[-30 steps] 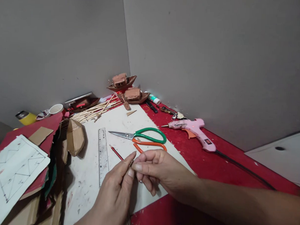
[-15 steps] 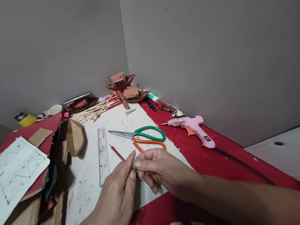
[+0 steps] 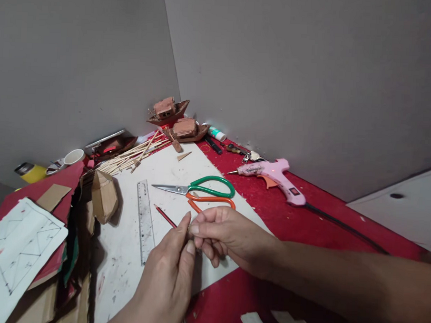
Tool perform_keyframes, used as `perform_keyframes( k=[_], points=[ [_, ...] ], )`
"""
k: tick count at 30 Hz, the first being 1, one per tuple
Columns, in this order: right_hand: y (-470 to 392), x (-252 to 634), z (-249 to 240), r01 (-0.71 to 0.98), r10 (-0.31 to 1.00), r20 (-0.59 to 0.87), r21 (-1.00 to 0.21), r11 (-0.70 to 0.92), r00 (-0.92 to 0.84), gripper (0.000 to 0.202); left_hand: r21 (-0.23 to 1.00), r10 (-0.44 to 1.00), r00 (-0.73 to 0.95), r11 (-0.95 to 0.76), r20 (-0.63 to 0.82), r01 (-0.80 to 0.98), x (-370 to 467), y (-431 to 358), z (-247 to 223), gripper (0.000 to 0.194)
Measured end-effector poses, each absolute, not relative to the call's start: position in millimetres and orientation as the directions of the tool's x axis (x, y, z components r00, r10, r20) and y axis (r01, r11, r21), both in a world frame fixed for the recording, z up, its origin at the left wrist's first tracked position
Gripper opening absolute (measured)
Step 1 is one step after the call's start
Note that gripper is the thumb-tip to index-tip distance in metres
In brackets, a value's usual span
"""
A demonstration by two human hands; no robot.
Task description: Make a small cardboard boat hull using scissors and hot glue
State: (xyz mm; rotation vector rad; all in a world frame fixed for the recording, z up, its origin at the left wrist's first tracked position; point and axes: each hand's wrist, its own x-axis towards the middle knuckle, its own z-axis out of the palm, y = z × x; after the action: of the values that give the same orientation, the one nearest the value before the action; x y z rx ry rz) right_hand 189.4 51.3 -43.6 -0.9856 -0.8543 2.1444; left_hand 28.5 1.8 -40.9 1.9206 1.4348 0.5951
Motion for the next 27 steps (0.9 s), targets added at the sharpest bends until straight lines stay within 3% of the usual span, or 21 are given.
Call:
perform_keyframes(
  k=[16, 27],
  points=[
    [47.8, 185.0, -52.8, -0.292, 0.782, -0.366, -0.780, -0.553, -0.504, 0.016, 0.776, 0.966, 0.225, -0.044, -0.128, 0.629, 32.8, 2.0, -39.8, 0.051],
    [49.0, 185.0, -52.5, -0.278, 0.764, -0.378, -0.772, -0.572, -0.523, 0.021, 0.780, 0.962, 0.259, -0.093, -0.091, 0.619, 29.5, 2.9, -39.8, 0.049]
  ],
)
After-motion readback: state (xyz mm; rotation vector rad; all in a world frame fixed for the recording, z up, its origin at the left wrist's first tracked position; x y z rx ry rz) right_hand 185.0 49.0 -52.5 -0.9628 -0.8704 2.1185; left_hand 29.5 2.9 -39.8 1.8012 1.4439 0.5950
